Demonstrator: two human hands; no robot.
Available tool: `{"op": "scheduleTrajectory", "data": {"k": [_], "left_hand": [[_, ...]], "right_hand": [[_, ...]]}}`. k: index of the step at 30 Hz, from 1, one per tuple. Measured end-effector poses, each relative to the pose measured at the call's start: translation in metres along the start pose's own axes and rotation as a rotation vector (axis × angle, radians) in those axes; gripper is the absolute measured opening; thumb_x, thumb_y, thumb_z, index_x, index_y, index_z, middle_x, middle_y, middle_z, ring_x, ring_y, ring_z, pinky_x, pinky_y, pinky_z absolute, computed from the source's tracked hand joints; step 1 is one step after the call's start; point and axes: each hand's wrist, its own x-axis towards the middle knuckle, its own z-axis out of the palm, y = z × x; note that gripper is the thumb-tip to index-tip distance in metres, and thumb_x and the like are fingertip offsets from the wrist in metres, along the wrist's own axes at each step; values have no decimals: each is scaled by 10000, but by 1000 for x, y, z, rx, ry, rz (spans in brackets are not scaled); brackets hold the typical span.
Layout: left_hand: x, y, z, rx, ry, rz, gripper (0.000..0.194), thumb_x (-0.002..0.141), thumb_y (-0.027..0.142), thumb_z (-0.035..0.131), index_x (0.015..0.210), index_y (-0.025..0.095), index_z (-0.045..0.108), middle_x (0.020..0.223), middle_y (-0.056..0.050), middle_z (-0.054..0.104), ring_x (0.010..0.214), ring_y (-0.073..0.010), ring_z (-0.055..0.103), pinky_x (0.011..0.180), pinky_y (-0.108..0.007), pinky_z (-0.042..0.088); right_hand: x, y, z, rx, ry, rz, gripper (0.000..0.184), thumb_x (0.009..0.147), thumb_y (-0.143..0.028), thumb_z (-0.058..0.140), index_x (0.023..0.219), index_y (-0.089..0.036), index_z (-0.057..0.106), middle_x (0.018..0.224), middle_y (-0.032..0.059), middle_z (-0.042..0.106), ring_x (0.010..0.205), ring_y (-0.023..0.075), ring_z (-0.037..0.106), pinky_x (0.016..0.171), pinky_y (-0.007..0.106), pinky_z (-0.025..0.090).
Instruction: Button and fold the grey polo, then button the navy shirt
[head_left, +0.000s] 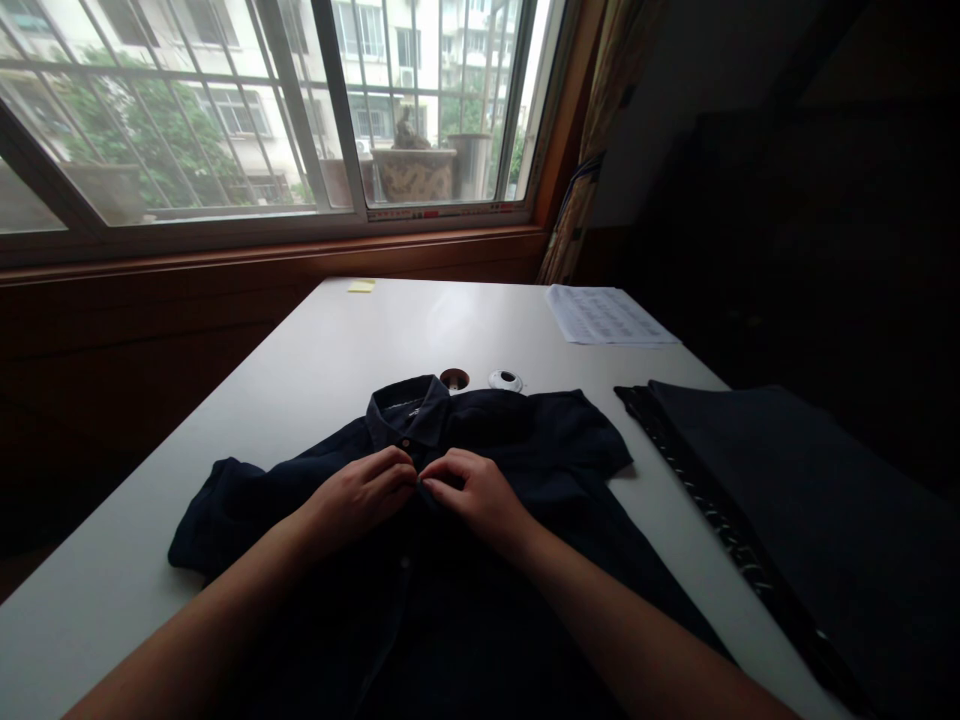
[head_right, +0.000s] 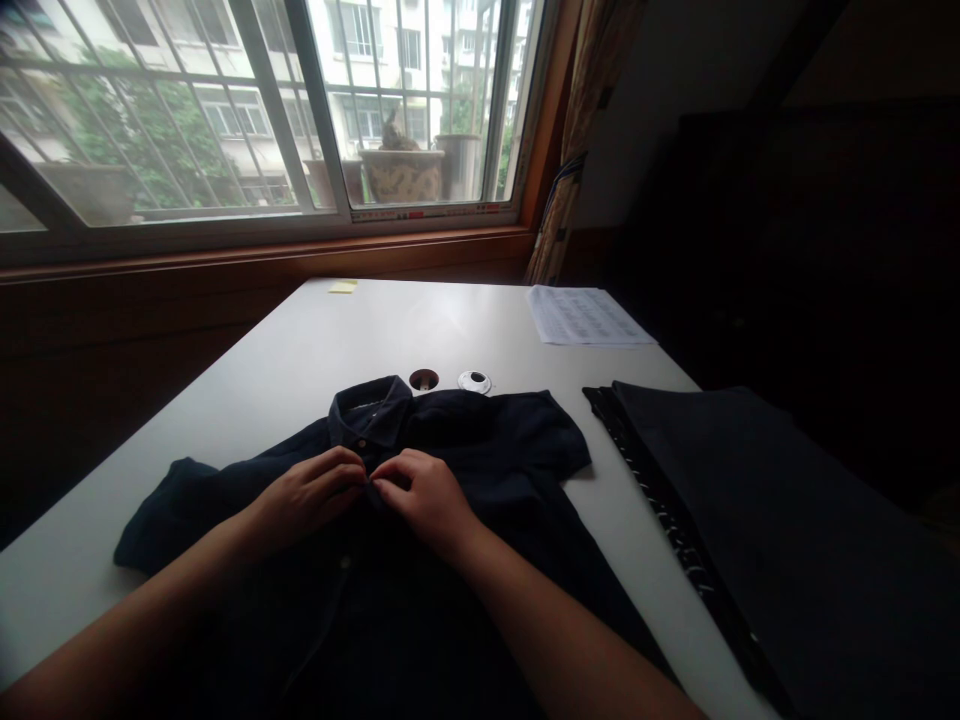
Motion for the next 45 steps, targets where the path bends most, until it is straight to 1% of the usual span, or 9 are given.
{"op": "scheduleTrajectory", "data": {"k": [7,10,15,22,26,31,39,45], "left_hand": [[-7,-6,4,59,-19,4,127,1019,219,495,1095,166,582,1045,-69,610,895,-144,641,803,-269,595],[-7,-7,4,98,-19,18,126,1019,225,502,1083,165,592,1029,-67,616,862,-139,641,771,-260,586],[-4,-5,0,165,4,65,149,1022,227,486,1065,159,611,995,-69,628,813,-137,644,697,-240,571],[0,-1,-3,185,-8,78,165,1022,215,473,1044,144,620,983,-75,631,807,-142,643,711,-250,583],[0,-1,-3,178,-11,89,166,1019,213,474,1028,143,624,995,-80,630,842,-149,644,756,-260,593],[-4,-4,0,112,-47,52,153,1016,194,483,1079,145,614,1036,-82,627,889,-148,645,799,-250,585],[-8,-3,-4,-21,-60,-45,179,1010,196,493,1125,184,630,1048,-54,653,837,-125,647,720,-212,567],[-10,-5,-3,-2,-46,0,185,1012,199,503,1164,173,606,1087,-78,634,879,-135,659,767,-234,588]], "right_hand": [[-1,-2,-1,1,4,-10,94,874,-168,692,916,-212,764,866,7,698,854,153,664,802,263,482],[0,-2,-1,-4,-1,-5,94,883,-185,689,925,-215,767,867,8,697,849,155,663,806,267,482],[0,-1,-1,4,-10,7,92,886,-204,693,925,-224,773,859,8,697,842,157,666,801,269,488],[0,-1,-2,26,-14,11,89,885,-206,696,922,-225,775,860,9,699,849,159,669,805,270,491],[0,0,-1,25,-12,0,89,888,-212,693,923,-227,774,860,6,697,849,158,666,808,269,490],[0,-1,-2,23,-16,7,81,882,-201,701,910,-220,774,856,9,696,846,158,669,798,267,490],[-1,-2,-3,48,-12,10,79,881,-218,702,918,-227,772,868,9,704,852,162,672,810,272,498],[0,-2,-3,60,-13,2,81,877,-212,707,920,-227,774,865,7,704,856,162,674,809,268,496]]}}
